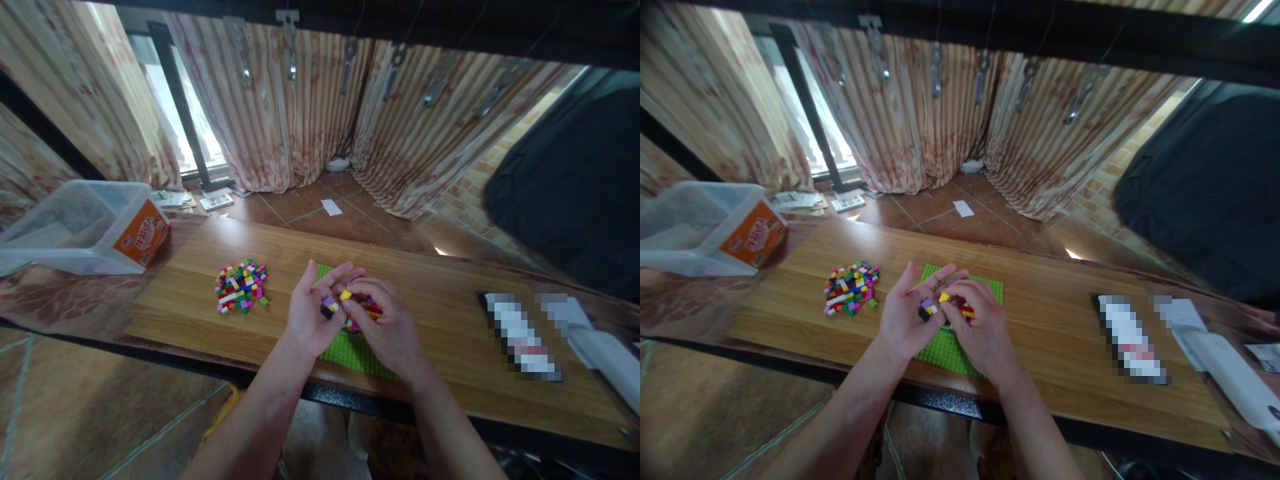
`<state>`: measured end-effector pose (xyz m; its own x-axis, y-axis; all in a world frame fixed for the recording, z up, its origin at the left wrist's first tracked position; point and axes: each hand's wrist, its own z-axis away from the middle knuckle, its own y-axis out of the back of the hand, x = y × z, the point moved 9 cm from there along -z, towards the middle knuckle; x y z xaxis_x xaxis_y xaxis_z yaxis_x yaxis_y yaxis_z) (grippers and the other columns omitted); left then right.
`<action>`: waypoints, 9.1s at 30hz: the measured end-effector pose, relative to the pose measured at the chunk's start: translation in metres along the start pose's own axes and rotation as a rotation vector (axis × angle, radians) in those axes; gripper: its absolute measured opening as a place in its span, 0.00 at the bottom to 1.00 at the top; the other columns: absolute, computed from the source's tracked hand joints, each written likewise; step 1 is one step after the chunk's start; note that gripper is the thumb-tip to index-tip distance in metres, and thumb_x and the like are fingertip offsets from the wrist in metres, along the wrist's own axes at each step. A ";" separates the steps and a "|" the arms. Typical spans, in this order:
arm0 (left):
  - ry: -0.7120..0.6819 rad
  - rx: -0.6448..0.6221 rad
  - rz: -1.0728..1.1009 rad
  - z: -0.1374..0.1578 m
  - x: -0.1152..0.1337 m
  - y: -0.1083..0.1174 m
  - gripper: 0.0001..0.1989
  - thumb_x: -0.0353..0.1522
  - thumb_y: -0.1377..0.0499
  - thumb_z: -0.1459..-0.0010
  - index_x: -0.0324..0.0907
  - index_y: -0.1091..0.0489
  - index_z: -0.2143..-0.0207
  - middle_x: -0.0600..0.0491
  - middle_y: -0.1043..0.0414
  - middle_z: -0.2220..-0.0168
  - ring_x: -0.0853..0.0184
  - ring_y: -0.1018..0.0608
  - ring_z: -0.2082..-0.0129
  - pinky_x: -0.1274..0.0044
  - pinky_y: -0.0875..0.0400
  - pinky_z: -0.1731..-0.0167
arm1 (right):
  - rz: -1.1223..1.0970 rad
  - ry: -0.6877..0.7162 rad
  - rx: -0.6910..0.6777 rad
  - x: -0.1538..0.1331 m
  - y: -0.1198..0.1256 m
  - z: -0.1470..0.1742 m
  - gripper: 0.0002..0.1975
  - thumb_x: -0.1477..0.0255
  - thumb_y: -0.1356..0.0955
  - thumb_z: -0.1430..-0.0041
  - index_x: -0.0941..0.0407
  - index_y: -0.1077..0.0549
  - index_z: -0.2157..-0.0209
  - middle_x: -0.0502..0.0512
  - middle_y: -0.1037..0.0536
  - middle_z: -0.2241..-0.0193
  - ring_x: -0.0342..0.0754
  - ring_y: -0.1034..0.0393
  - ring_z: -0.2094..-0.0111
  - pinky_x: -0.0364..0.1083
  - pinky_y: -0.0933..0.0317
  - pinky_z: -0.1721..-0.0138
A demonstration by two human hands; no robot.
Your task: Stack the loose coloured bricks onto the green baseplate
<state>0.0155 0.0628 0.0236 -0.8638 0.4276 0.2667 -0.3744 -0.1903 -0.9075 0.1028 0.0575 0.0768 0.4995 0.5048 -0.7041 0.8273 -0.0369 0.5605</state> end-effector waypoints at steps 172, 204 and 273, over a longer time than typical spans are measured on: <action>-0.148 0.182 -0.020 -0.005 0.012 0.022 0.23 0.45 0.47 0.39 0.32 0.24 0.64 0.44 0.23 0.66 0.65 0.22 0.64 0.75 0.28 0.55 | -0.649 -0.720 0.251 0.121 0.009 0.019 0.10 0.67 0.23 0.63 0.56 0.21 0.77 0.51 0.21 0.77 0.44 0.30 0.74 0.46 0.35 0.67; -0.182 0.336 -0.010 -0.003 0.016 0.038 0.18 0.39 0.46 0.38 0.33 0.25 0.69 0.46 0.25 0.73 0.71 0.25 0.75 0.80 0.28 0.72 | 0.002 -0.316 0.194 0.070 0.051 0.003 0.08 0.67 0.32 0.43 0.55 0.22 0.65 0.55 0.20 0.65 0.50 0.26 0.64 0.49 0.33 0.60; -0.187 0.070 -0.079 0.005 0.008 0.000 0.32 0.53 0.51 0.39 0.34 0.24 0.56 0.40 0.23 0.55 0.58 0.24 0.50 0.71 0.34 0.46 | -0.020 -0.144 0.012 -0.014 -0.022 0.006 0.03 0.73 0.31 0.42 0.53 0.24 0.69 0.53 0.22 0.67 0.48 0.29 0.63 0.49 0.36 0.59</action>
<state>0.0071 0.0621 0.0273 -0.8760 0.2730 0.3976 -0.4602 -0.2263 -0.8585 0.0791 0.0466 0.0717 0.5141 0.3765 -0.7707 0.8400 -0.0391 0.5412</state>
